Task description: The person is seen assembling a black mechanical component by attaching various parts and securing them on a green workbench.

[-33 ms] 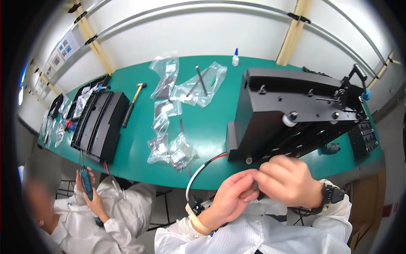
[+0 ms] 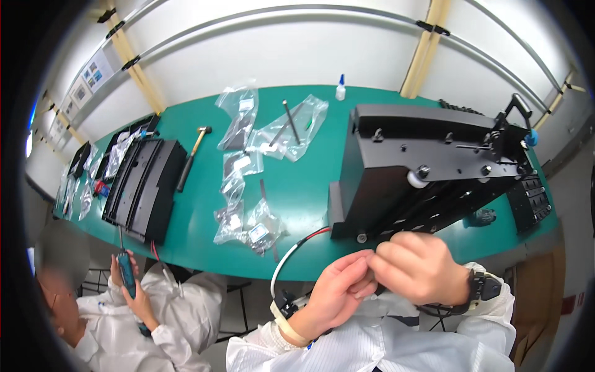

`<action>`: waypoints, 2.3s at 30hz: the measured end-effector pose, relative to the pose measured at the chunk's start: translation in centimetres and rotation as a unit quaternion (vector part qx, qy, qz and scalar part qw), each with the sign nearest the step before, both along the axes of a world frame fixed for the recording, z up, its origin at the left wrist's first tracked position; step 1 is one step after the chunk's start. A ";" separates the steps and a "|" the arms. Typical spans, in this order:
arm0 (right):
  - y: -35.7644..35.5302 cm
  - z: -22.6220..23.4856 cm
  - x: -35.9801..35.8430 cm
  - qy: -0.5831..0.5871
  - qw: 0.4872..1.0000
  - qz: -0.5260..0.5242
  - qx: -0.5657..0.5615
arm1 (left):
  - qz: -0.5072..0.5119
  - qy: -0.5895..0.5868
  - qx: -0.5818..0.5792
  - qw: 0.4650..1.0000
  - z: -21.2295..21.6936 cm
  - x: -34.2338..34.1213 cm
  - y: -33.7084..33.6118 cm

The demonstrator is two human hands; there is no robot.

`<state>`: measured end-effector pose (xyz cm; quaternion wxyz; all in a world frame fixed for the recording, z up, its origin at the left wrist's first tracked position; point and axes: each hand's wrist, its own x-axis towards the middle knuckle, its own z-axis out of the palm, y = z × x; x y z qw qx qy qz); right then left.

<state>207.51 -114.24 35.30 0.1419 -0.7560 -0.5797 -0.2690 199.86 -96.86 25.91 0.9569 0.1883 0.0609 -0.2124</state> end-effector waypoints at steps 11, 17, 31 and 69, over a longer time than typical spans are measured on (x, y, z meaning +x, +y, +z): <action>-1.9 11.0 3.5 -0.151 0.959 -0.170 0.171 | 0.051 0.041 0.036 0.997 -0.7 0.1 -0.1; -2.4 11.7 5.3 -0.094 0.966 -0.187 0.149 | 0.046 -0.020 0.065 0.997 -4.0 -0.3 0.4; -2.6 11.9 5.8 -0.048 0.977 -0.182 0.099 | 0.074 0.019 0.104 0.992 -4.5 -0.2 0.6; 2.1 -3.0 0.2 0.051 0.998 -0.033 -0.027 | 0.060 0.022 -0.047 0.997 -0.8 0.1 1.2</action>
